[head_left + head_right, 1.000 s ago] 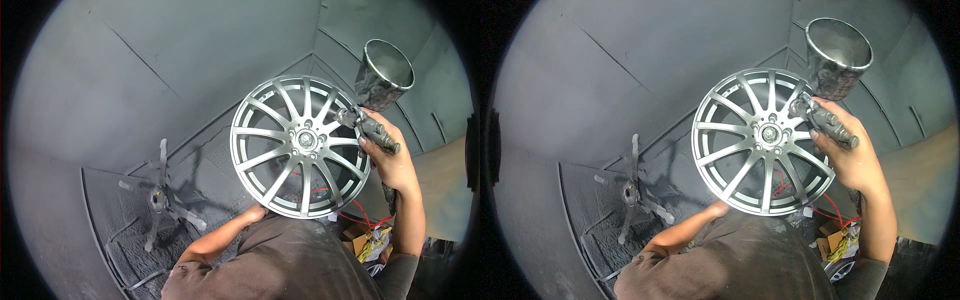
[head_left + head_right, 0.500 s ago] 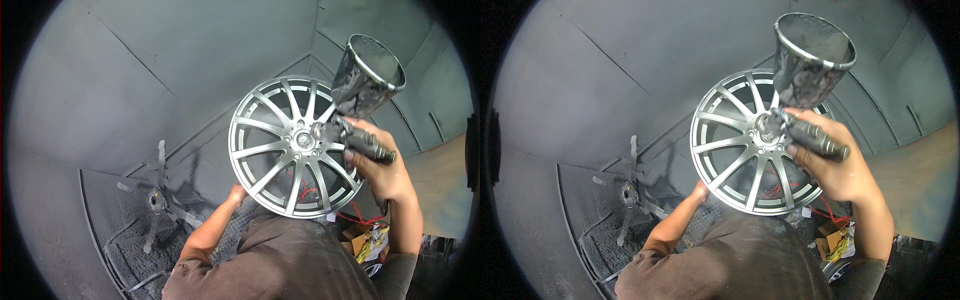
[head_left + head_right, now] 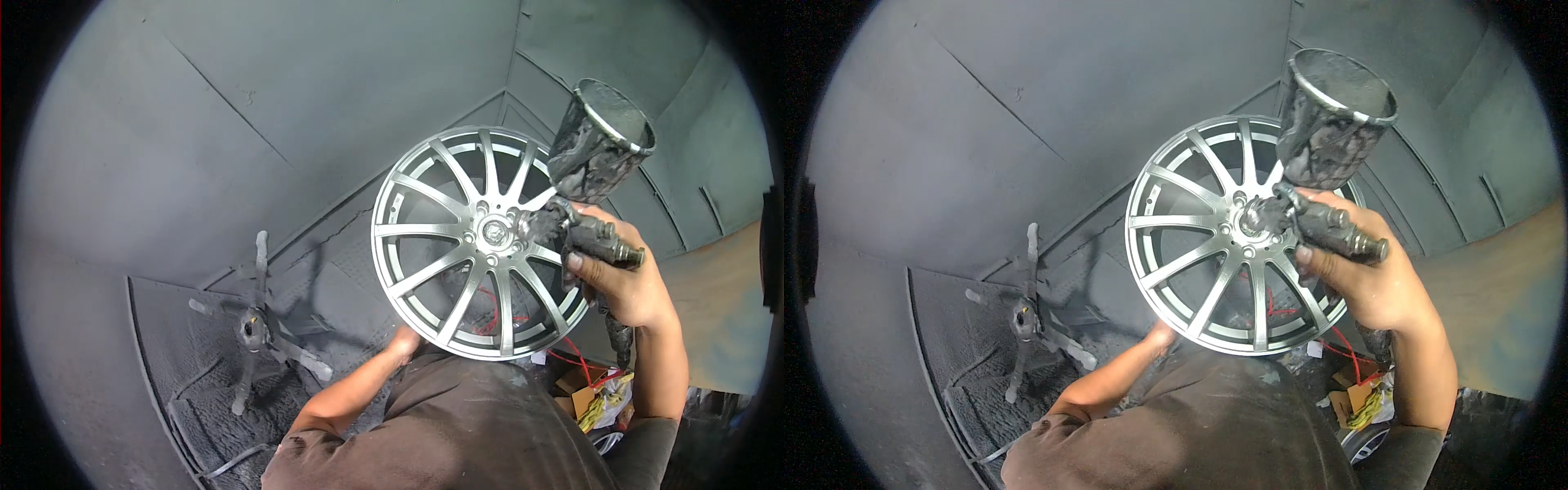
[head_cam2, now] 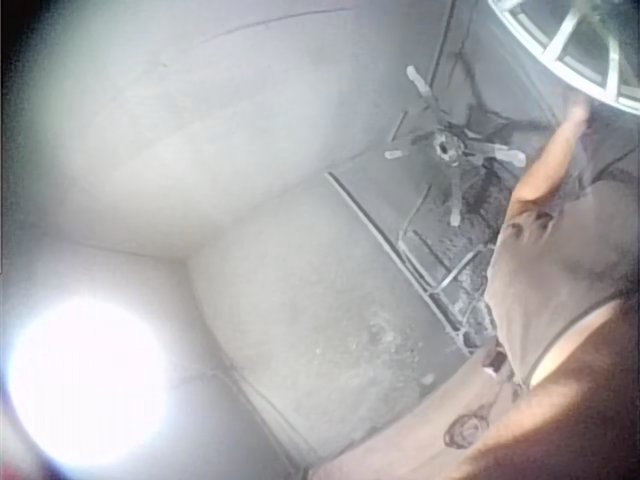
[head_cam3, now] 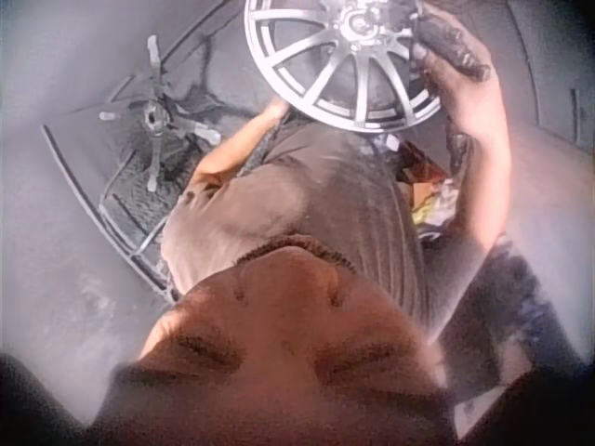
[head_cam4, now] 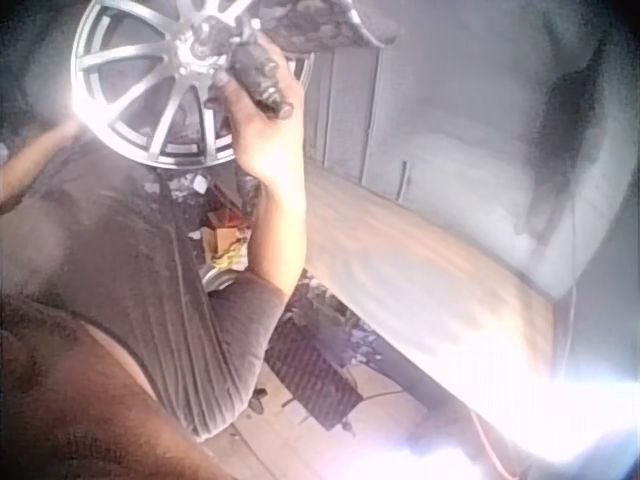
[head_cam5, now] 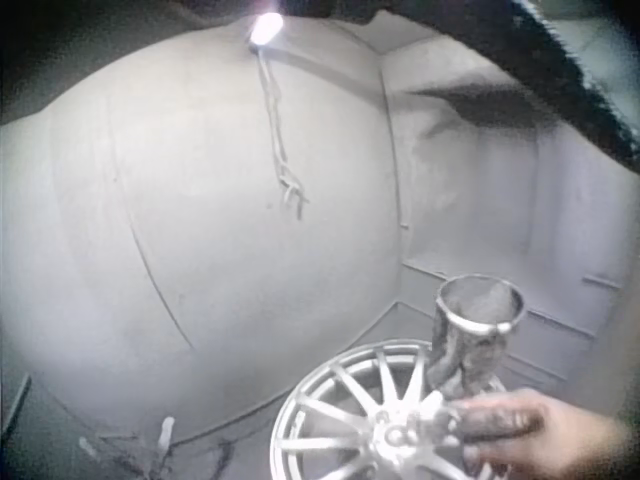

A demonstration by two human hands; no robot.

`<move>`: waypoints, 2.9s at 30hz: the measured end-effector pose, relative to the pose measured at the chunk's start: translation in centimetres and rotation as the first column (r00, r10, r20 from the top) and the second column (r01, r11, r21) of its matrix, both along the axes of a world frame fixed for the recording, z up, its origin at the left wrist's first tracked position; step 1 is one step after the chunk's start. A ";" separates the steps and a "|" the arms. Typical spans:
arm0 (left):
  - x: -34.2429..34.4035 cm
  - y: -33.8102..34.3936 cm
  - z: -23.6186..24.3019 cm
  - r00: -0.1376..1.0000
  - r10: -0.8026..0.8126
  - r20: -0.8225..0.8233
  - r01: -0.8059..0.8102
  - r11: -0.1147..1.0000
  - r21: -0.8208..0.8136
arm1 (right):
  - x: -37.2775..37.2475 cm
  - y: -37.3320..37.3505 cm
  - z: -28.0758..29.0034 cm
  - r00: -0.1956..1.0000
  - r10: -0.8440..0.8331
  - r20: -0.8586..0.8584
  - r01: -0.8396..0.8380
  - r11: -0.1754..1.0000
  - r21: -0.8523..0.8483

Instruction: The person carries a car wheel rim into a spray booth, places it onto a stand, and paints the rim using a spray gun while rotating it by hand.

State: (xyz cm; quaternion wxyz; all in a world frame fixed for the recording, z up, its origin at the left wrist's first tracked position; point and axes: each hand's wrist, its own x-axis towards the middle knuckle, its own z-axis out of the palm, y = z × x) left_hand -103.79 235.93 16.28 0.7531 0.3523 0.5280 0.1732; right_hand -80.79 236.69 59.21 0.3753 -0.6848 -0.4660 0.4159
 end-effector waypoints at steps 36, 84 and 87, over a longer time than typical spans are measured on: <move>-9.4 9.4 -2.5 0.897 -0.442 -0.028 0.442 0.896 0.026 | -8.7 11.9 4.1 0.971 -0.037 0.235 0.020 0.997 0.075; -13.1 35.8 -6.9 0.986 0.114 0.124 -0.118 0.993 0.025 | -15.0 20.2 5.2 0.942 -0.076 0.327 0.043 0.993 0.107; -11.9 42.6 -4.7 0.970 0.039 0.239 -0.032 0.999 -0.034 | -13.1 20.6 5.3 0.912 -0.208 0.353 0.169 0.976 0.137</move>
